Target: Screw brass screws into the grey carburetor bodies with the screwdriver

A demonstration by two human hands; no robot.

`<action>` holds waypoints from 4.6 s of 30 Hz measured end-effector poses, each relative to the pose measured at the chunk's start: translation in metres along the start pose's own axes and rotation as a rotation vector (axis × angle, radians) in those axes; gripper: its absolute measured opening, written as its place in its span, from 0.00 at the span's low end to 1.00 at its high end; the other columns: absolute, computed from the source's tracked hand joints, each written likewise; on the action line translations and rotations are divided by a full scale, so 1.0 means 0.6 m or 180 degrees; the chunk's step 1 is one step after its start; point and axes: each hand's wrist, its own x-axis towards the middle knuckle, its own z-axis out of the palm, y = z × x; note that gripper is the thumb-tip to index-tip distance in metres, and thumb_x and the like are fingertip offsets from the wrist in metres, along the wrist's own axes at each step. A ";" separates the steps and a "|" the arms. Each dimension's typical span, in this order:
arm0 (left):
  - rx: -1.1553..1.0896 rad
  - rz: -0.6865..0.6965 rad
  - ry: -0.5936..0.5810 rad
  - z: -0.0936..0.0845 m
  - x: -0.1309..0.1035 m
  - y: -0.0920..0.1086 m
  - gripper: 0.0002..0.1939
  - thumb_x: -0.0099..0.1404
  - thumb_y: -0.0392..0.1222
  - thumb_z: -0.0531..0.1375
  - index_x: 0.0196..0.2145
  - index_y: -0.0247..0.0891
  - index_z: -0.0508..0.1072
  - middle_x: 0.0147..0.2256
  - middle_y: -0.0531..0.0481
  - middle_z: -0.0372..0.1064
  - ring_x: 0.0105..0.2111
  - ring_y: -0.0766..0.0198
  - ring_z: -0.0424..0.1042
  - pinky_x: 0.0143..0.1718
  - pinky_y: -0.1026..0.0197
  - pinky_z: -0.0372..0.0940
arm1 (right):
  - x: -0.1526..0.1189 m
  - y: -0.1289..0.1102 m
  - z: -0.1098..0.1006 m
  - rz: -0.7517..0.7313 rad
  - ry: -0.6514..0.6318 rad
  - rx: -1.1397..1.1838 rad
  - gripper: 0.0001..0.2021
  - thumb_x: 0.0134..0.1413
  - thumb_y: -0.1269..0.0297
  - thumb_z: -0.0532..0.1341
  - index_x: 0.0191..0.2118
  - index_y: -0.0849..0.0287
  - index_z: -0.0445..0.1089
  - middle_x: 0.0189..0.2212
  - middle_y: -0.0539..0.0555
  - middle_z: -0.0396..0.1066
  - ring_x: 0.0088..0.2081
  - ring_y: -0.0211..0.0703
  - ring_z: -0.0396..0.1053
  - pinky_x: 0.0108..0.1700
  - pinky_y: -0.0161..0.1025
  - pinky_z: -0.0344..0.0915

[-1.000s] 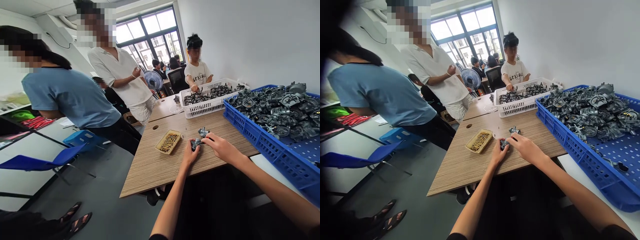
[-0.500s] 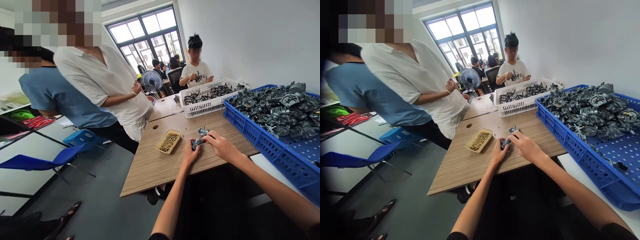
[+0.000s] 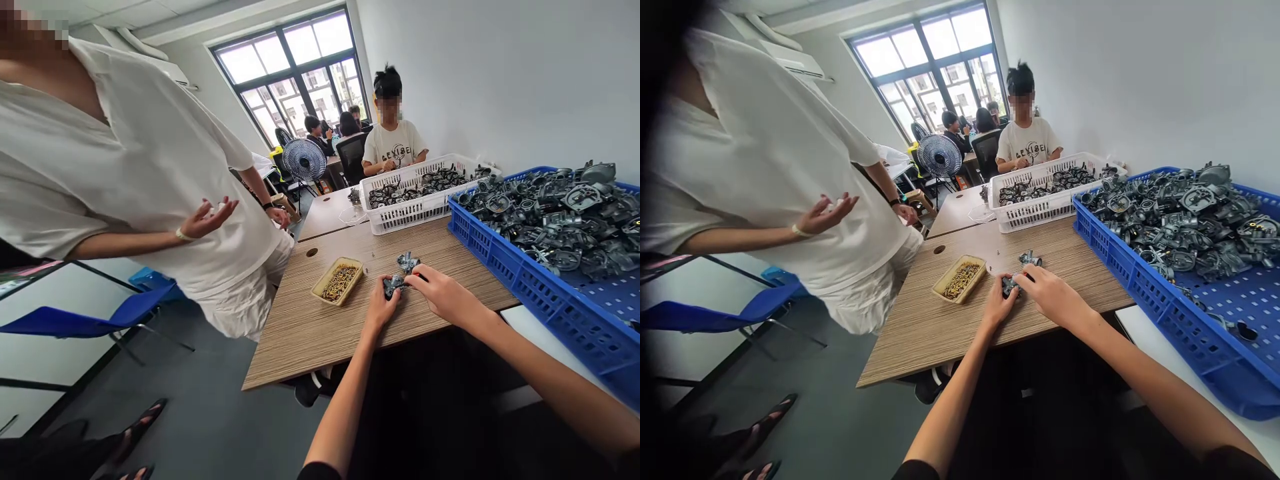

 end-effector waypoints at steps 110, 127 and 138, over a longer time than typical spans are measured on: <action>0.0245 -0.0042 0.0024 0.003 -0.003 -0.003 0.18 0.67 0.45 0.59 0.52 0.41 0.62 0.42 0.49 0.71 0.37 0.60 0.70 0.43 0.60 0.63 | 0.002 -0.009 -0.040 0.1344 -0.1149 -0.0270 0.14 0.75 0.54 0.49 0.51 0.60 0.58 0.33 0.58 0.78 0.35 0.54 0.79 0.29 0.38 0.55; 0.0371 -0.0020 0.0058 0.004 -0.003 -0.006 0.18 0.67 0.46 0.59 0.53 0.41 0.63 0.41 0.49 0.71 0.38 0.59 0.70 0.43 0.59 0.64 | -0.004 0.001 -0.037 0.1287 -0.1105 -0.0282 0.14 0.75 0.54 0.49 0.52 0.60 0.57 0.34 0.58 0.79 0.37 0.53 0.80 0.29 0.38 0.55; 0.0295 -0.0051 0.0102 0.005 -0.002 -0.005 0.15 0.69 0.46 0.58 0.52 0.42 0.63 0.41 0.49 0.71 0.38 0.59 0.71 0.44 0.59 0.64 | 0.000 -0.011 -0.038 0.1297 -0.1134 -0.0353 0.14 0.75 0.53 0.49 0.51 0.60 0.58 0.33 0.58 0.79 0.36 0.54 0.80 0.28 0.39 0.51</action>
